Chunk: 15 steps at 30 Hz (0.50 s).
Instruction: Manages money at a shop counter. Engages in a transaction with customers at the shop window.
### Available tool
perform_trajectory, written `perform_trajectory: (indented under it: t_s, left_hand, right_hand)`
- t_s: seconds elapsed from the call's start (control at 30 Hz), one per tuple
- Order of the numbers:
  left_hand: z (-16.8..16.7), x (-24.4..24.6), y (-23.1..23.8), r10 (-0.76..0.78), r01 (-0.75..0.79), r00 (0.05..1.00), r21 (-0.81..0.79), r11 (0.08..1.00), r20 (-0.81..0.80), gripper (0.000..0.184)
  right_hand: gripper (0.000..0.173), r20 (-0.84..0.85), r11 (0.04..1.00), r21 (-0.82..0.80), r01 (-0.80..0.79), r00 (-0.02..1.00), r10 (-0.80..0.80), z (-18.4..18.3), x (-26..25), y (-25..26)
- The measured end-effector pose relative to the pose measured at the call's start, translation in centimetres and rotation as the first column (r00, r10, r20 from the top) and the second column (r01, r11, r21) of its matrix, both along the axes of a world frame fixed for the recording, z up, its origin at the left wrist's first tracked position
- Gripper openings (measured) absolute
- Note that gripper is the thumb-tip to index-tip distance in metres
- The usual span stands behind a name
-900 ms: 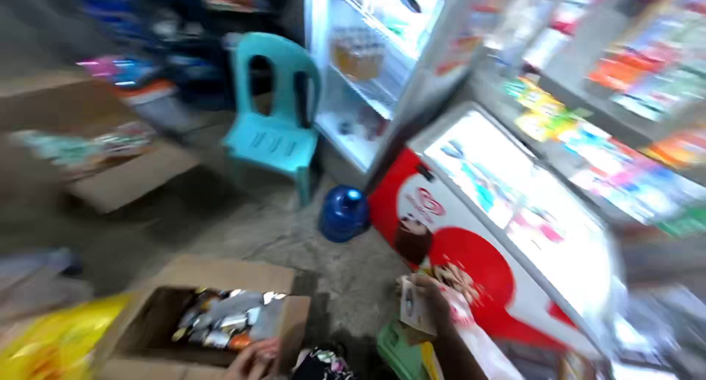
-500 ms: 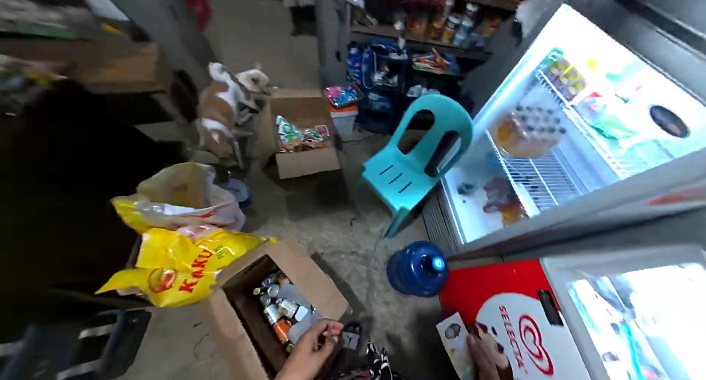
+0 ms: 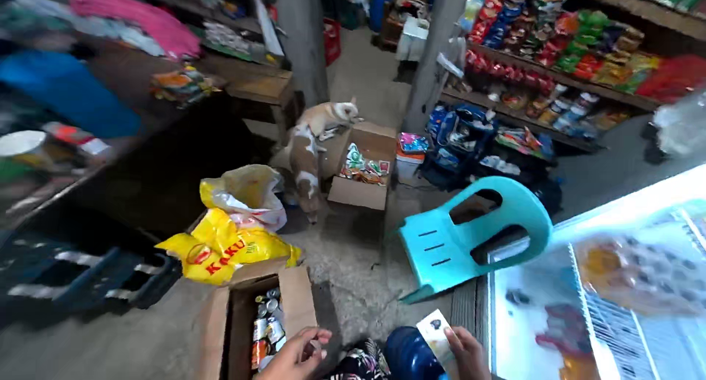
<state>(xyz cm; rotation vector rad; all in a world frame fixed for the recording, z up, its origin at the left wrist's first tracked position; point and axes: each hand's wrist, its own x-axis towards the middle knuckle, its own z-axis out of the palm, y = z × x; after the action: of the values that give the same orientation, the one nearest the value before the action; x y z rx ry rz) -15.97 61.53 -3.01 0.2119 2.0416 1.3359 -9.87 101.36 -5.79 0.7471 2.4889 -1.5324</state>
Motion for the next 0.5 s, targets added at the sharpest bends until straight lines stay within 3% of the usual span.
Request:
perform_trajectory:
  t_s: [0.13,0.23,0.3,0.33,0.4,0.43,0.5]
  left_hand:
    - [-0.7,-3.6,1.4,0.353,-0.358,0.932,0.058,0.932,0.084,0.053]
    - [-1.5,-9.0,3.4,0.399,-0.433,0.901,0.29,0.853,0.171,0.077]
    - [-0.8,-13.9,5.0,0.422,-0.493,0.87,0.448,0.745,0.256,0.098]
    - [0.3,-15.8,6.0,0.463,-0.571,0.821,0.5,0.651,0.335,0.098]
    - [3.0,-21.0,7.6,0.568,-0.75,0.651,0.544,0.376,0.504,0.068]
    - [4.2,-23.7,8.0,0.634,-0.828,0.531,0.502,0.248,0.562,0.05]
    - [5.7,-28.3,7.9,0.75,-0.916,0.306,0.397,0.063,0.587,0.04]
  right_hand:
    - [0.026,-0.099,0.935,-0.168,-0.313,0.949,0.3,2.2,-14.2,-4.6]
    - [0.024,-0.107,0.822,-0.332,-0.462,0.885,0.454,4.5,-23.5,-10.6]
    - [0.023,-0.15,0.75,-0.402,-0.525,0.846,0.512,5.7,-29.0,-14.5]
    - [0.024,-0.163,0.722,-0.418,-0.551,0.828,0.537,6.3,-31.0,-16.2]
    - [0.024,-0.244,0.678,-0.408,-0.611,0.789,0.564,6.9,-35.0,-19.3]
    - [0.025,-0.306,0.65,-0.391,-0.652,0.758,0.576,7.1,-36.8,-20.4]
    - [0.033,-0.38,0.609,-0.374,-0.7,0.714,0.588,7.3,-39.9,-21.7]
